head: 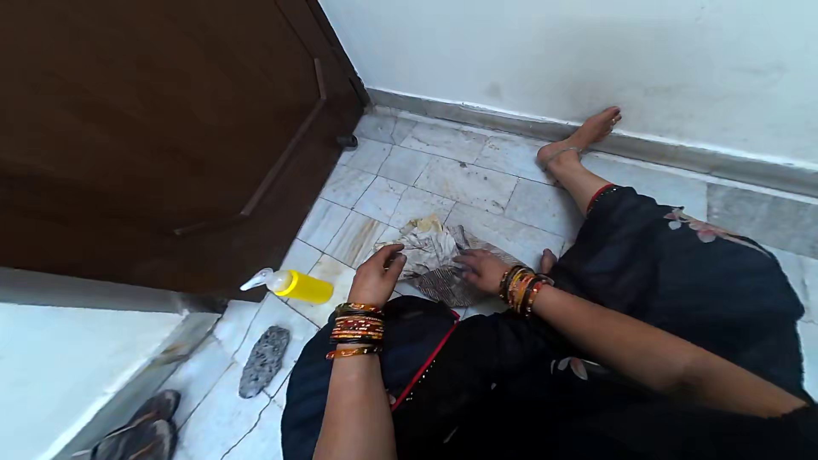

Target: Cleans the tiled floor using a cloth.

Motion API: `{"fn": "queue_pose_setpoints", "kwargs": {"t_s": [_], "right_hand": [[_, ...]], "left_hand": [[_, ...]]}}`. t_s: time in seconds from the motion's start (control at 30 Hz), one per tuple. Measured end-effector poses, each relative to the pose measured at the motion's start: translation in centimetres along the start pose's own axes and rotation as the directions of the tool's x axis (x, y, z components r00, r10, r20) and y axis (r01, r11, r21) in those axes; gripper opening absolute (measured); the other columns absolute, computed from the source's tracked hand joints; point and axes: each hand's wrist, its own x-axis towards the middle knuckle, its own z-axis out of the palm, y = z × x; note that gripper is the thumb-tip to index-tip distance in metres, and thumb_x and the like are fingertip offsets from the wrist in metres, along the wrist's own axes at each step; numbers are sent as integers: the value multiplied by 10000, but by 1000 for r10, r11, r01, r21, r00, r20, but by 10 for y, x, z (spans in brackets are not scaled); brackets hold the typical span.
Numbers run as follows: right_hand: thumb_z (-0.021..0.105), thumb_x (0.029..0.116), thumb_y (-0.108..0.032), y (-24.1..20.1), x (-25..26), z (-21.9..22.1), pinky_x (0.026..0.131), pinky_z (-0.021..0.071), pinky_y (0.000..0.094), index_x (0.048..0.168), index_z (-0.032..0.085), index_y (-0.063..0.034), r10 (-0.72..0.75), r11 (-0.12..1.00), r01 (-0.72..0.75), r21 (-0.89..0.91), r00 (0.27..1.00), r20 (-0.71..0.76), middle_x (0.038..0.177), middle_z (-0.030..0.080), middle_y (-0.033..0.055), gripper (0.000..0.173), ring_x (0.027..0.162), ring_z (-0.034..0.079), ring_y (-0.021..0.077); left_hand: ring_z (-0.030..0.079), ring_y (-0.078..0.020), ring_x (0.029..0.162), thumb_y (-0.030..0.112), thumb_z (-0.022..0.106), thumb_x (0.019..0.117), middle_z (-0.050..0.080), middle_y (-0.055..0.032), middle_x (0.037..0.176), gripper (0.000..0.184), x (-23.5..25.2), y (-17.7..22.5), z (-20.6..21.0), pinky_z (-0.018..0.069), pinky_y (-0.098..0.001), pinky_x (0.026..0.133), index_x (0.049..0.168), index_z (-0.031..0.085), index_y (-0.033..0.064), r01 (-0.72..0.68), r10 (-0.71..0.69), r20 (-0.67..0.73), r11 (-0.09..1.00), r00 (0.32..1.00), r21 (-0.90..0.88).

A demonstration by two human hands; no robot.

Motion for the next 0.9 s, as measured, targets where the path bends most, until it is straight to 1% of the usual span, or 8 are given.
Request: {"fn": "queue_pose_setpoints", "kwargs": {"t_s": [0.1, 0.2, 0.33, 0.47, 0.53, 0.67, 0.8, 0.9], "right_hand": [[634, 1015, -323, -11, 26, 24, 1183, 242, 693, 1532, 513, -257, -14, 976, 9, -219, 1000, -23, 1673, 338, 110, 535, 1560, 239, 396], [644, 972, -519, -12, 47, 42, 1203, 109, 741, 1580, 430, -310, -59, 943, 42, -329, 997, -41, 1720, 234, 68, 677, 1592, 120, 400], [557, 998, -586, 14, 54, 72, 1207, -9, 752, 1581, 427, -326, -81, 922, 87, -377, 996, 32, 1722, 236, 37, 652, 1603, 78, 377], [483, 1039, -559, 38, 53, 68, 1250, 11, 677, 1585, 419, -329, -93, 914, 87, -396, 996, 3, 1714, 265, -14, 596, 1608, 123, 291], [483, 1040, -552, 46, 54, 55, 1251, 44, 674, 1602, 390, -311, -12, 920, -20, -392, 997, -80, 1714, 263, -10, 618, 1604, 145, 295], [387, 1050, -611, 76, 52, 18, 1247, 4, 676, 1648, 273, -281, 256, 886, -328, -327, 935, -245, 1746, 134, -13, 693, 1615, 57, 307], [388, 1044, -627, 102, 35, -28, 1244, 62, 687, 1665, 198, -185, 524, 783, -600, -164, 779, -344, 1745, 66, 127, 786, 1598, 44, 421], [437, 1034, -624, 105, 29, -65, 1243, 155, 652, 1649, 215, -85, 629, 742, -662, -107, 742, -231, 1729, 84, 196, 847, 1583, 105, 449]], "left_hand": [[676, -315, 1162, 236, 546, 1082, 687, -177, 1282, 365, 9, -2, 6, 495, -540, 1045, 1393, 601, 53, 2, -1, 9, 998, 1000, -60], [684, -292, 1142, 239, 557, 1077, 694, -166, 1268, 360, 21, -2, 14, 503, -520, 1038, 1388, 607, 65, -32, 39, 64, 994, 997, -102], [687, -305, 1100, 233, 568, 1071, 703, -167, 1232, 368, 31, -11, 19, 506, -535, 1010, 1398, 601, 66, -1, 18, 156, 995, 988, -103], [685, -292, 1107, 229, 582, 1064, 701, -161, 1234, 392, 36, -14, 23, 507, -514, 1015, 1423, 577, 70, 43, -19, 257, 995, 966, -88], [677, -291, 1131, 244, 584, 1063, 693, -161, 1255, 409, 36, -14, 23, 500, -513, 1029, 1436, 566, 76, 46, -20, 288, 995, 957, -84], [672, -286, 1151, 249, 582, 1065, 686, -154, 1279, 429, 34, -10, 22, 496, -499, 1039, 1456, 547, 77, 70, -41, 330, 995, 943, -75], [669, -289, 1160, 267, 571, 1070, 670, -162, 1307, 447, 33, -4, 23, 492, -490, 1045, 1469, 529, 70, 61, -32, 359, 996, 933, -69], [661, -299, 1176, 272, 560, 1075, 658, -168, 1332, 455, 34, 0, 24, 484, -493, 1056, 1477, 520, 64, 57, -36, 381, 997, 924, -46]]}}
